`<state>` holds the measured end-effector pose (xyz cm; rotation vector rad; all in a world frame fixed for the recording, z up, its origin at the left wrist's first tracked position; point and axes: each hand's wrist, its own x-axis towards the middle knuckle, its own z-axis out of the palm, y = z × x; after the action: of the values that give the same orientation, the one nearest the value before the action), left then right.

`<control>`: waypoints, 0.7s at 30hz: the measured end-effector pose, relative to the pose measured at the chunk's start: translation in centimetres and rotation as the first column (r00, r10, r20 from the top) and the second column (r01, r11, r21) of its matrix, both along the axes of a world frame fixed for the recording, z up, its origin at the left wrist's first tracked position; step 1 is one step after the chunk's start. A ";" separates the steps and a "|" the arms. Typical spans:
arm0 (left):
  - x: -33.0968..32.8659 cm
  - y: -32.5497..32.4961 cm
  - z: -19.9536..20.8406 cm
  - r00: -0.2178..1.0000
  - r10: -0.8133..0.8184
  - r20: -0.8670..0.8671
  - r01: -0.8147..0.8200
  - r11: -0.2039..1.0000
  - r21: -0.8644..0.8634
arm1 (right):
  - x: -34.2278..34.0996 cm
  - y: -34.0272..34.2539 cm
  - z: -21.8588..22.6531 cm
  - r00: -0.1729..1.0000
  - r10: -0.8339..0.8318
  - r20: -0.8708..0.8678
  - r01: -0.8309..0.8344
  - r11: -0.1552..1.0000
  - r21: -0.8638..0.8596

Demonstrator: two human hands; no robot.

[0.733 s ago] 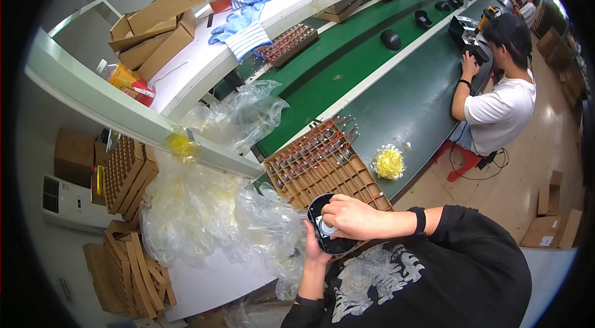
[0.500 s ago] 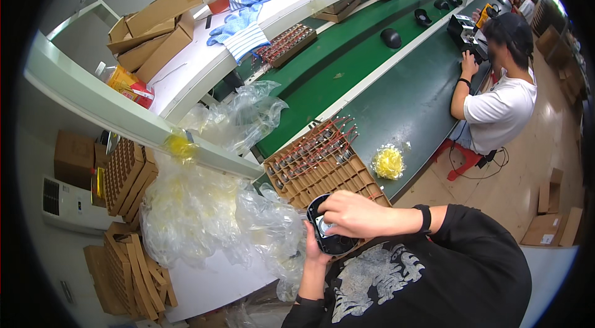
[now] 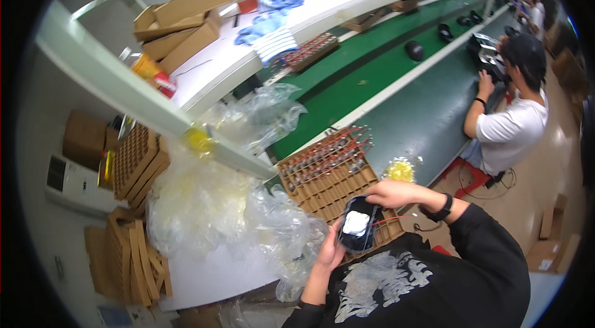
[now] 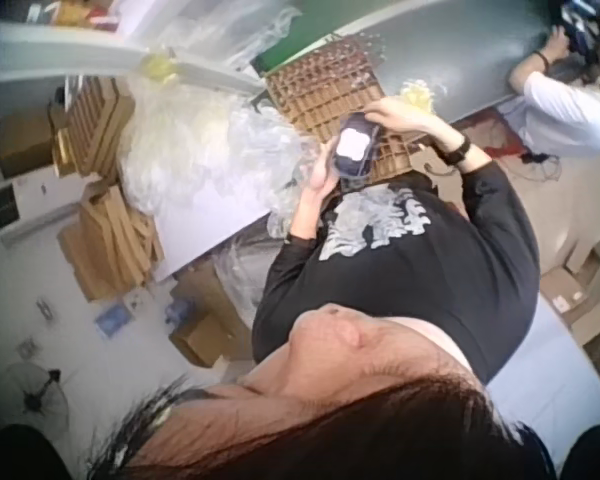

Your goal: Assembling small electronic components into a housing on a production line.

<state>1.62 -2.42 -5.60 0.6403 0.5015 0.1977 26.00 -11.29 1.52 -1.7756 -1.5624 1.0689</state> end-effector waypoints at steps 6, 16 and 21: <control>-11.7 2.9 -4.7 0.475 0.873 -0.107 0.058 0.090 0.994 | 9.2 -6.9 -7.1 0.736 -0.677 -0.005 0.676 0.736 -0.035; -18.5 0.7 -13.5 0.715 0.621 -0.320 -0.696 0.672 -0.252 | 22.4 -17.2 -24.8 -0.031 -0.952 -0.304 0.991 0.010 -0.132; -16.7 -1.2 -16.4 0.854 0.250 -0.457 -0.449 0.799 -0.401 | 22.5 -17.7 -27.7 -0.170 -0.886 -0.431 0.962 -0.054 -0.268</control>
<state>-15.13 -3.64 -22.02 0.0589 1.0205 0.2904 48.46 -28.99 -26.20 -1.6325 0.3247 0.4119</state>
